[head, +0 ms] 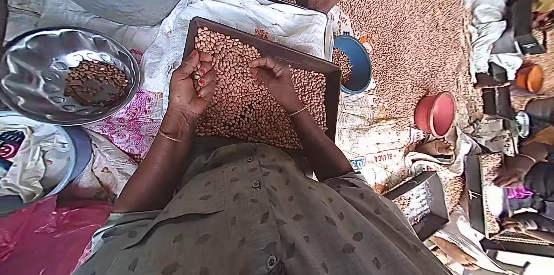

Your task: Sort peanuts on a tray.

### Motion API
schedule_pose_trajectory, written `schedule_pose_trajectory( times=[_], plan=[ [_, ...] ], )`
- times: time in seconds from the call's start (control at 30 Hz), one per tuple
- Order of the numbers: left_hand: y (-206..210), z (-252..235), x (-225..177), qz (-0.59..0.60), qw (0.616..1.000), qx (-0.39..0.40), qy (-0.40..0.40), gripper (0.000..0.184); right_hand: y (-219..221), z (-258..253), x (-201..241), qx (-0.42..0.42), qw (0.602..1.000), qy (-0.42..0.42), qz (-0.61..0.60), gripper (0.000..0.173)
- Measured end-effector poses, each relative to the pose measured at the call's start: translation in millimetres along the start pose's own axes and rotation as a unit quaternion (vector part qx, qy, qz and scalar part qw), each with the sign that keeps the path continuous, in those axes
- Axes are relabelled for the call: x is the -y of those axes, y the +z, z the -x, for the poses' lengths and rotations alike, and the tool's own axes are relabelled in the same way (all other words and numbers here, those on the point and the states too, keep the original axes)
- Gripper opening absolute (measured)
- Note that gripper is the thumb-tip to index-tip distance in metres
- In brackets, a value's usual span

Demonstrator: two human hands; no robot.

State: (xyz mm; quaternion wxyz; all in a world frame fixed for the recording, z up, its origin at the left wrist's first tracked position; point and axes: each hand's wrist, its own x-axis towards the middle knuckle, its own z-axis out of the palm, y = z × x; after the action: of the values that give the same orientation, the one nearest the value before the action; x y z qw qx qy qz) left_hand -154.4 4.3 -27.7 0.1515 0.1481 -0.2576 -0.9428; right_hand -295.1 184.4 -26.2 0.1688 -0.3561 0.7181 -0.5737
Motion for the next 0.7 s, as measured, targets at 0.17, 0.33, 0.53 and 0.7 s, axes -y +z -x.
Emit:
schedule_pose_trajectory(
  times=[0.17,0.33,0.53,0.7],
  plan=[
    [-1,-1,-2,-0.026,1.000,-0.004,-0.011,0.043,40,-2,-32,0.030,0.938,-0.135,0.318,0.023],
    [1,0,-2,-0.023,1.000,-0.002,-0.010,0.043,41,3,-39,-0.015,0.929,-0.165,0.332,0.018],
    [-1,0,-1,-0.060,0.998,-0.016,-0.027,0.044,29,-1,-35,-0.032,0.987,-0.064,0.142,0.017],
    [-1,-1,1,-0.119,0.987,-0.005,-0.104,0.055,12,0,-9,-0.048,0.997,0.018,-0.057,0.015]
  ],
)
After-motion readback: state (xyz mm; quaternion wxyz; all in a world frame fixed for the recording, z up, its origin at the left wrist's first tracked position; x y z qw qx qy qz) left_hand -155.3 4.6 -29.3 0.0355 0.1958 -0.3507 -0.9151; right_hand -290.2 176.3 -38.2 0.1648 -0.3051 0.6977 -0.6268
